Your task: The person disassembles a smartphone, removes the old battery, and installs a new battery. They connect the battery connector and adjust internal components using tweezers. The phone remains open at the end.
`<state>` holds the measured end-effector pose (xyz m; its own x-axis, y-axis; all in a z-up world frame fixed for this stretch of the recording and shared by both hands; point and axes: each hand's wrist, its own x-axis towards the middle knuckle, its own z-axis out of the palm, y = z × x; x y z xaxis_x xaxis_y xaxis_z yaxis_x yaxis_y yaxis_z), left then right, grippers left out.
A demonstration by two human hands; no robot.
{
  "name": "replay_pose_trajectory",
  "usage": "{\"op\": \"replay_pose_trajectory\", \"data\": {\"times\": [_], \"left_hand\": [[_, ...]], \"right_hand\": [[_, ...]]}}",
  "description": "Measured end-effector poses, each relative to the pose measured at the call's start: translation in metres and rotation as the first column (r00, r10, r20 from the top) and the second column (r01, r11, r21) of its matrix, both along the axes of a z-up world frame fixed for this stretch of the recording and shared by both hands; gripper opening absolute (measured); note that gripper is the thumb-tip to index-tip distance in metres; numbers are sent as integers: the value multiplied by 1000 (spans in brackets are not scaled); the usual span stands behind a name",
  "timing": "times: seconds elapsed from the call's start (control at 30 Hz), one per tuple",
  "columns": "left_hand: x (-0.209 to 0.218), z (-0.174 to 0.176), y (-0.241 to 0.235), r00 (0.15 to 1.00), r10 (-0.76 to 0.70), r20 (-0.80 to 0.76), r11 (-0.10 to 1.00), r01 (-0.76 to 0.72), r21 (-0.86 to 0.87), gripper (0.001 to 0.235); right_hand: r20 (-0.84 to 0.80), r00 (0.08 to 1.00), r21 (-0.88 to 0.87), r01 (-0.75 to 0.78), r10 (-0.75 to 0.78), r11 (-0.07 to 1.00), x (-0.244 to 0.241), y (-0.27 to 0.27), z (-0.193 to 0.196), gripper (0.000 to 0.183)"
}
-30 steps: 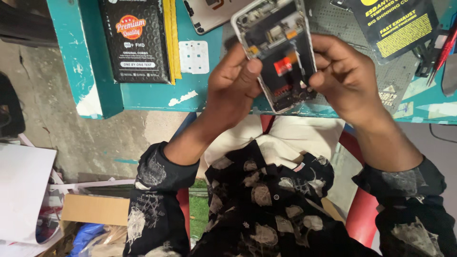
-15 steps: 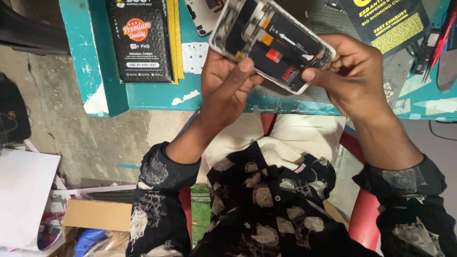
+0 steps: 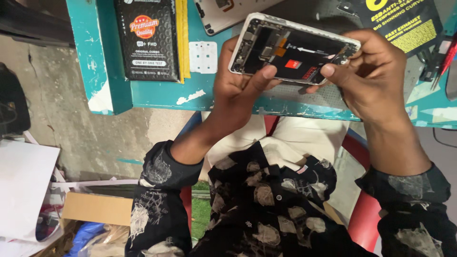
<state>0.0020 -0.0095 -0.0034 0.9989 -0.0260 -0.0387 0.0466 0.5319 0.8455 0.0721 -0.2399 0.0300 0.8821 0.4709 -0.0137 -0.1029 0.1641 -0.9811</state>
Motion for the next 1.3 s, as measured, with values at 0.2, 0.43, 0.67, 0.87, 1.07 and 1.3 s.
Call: {"op": "replay_pose_trajectory", "data": {"times": [0.2, 0.43, 0.67, 0.87, 1.07, 1.3], "left_hand": [[-5, -1, 1, 999, 2, 51, 998, 1, -63, 44], [-5, -4, 1, 972, 50, 231, 998, -60, 37, 30], [-7, -4, -3, 957, 125, 263, 984, -153, 92, 26], [-7, -5, -1, 956, 127, 265, 980, -162, 116, 23], [-7, -1, 1, 954, 147, 259, 964, -198, 180, 25], [-2, 6, 3, 966, 180, 183, 973, -202, 109, 30]], "right_hand": [[20, 998, -72, 60, -59, 996, -3, 8, 6, 27], [45, 997, -83, 60, -57, 995, -9, 12, 4, 25], [39, 995, -72, 94, -91, 993, -13, 7, -5, 26], [70, 995, -102, 83, -76, 991, -11, 2, -10, 26], [113, 991, -176, 92, -72, 980, -12, 1, -11, 29], [76, 990, -222, 133, -119, 966, -15, 0, -12, 32]]}}
